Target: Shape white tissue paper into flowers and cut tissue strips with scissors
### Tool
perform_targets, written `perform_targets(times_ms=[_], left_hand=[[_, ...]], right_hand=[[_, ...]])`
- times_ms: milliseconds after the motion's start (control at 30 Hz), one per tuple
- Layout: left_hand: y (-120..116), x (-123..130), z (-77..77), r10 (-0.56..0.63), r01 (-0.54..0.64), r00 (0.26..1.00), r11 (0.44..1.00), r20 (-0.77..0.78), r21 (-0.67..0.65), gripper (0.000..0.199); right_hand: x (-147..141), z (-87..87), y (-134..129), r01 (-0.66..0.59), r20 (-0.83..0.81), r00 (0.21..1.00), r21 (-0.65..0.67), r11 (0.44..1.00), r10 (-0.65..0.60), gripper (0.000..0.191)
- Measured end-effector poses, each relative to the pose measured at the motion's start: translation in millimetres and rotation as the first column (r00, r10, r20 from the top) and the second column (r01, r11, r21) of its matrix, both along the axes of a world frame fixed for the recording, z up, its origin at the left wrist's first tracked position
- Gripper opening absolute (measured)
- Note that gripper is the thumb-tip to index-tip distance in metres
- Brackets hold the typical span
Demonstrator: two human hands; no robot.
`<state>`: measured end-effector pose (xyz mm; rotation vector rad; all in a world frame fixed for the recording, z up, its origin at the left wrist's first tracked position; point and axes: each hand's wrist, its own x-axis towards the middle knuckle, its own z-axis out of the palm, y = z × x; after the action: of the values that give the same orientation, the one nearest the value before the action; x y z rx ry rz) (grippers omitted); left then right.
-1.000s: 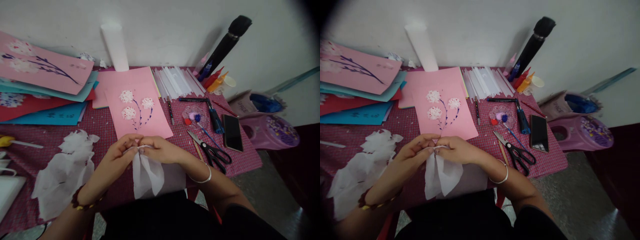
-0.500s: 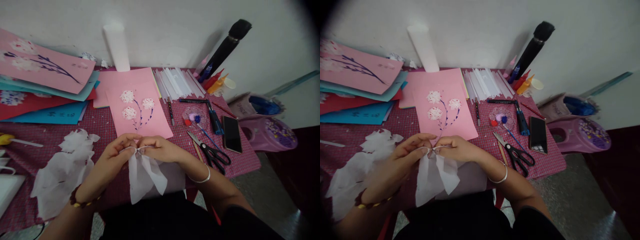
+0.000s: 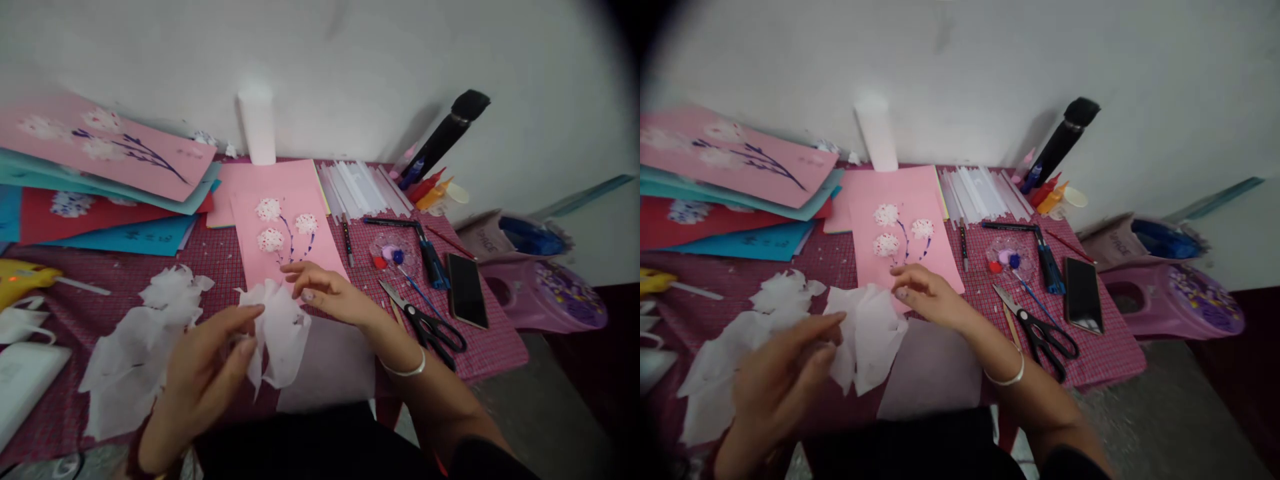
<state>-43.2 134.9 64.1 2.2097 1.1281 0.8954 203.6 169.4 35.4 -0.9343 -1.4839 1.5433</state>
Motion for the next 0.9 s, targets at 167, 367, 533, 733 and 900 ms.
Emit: perform_targets(times_ms=[167, 367, 533, 733, 900], left_hand=[[-15.3, -3.3, -21.0, 0.025, 0.052, 0.986, 0.898, -0.168, 0.438, 0.043], [-21.5, 14.5, -29.5, 0.025, 0.018, 0.996, 0.891, -0.090, 0.454, 0.053], [-9.1, 28.6, -7.3, 0.292, -0.262, 0.954, 0.923, -0.070, 0.283, 0.058], [19.2, 25.7, 9.6, -0.012, 0.014, 0.951, 1.000, -0.310, 0.004, 0.054], [28.2, 25.2, 2.5, -0.024, 0.071, 0.939, 0.990, -0.344, 0.124, 0.035]], right_hand=[[-14.5, 4.6, -8.4, 0.014, -0.089, 0.996, -0.101, 0.995, -0.023, 0.047], [-33.7, 2.2, -19.9, -0.005, -0.167, 0.986, -0.153, 0.988, -0.020, 0.041], [-34.7, -9.8, -23.1, 0.148, 0.069, 0.987, -0.025, 0.989, -0.146, 0.014], [-31.6, -2.6, -24.7, 0.120, 0.212, 0.965, 0.168, 0.978, -0.155, 0.008], [-30.6, -0.1, -26.3, 0.100, 0.225, 0.965, 0.164, 0.981, -0.136, 0.010]])
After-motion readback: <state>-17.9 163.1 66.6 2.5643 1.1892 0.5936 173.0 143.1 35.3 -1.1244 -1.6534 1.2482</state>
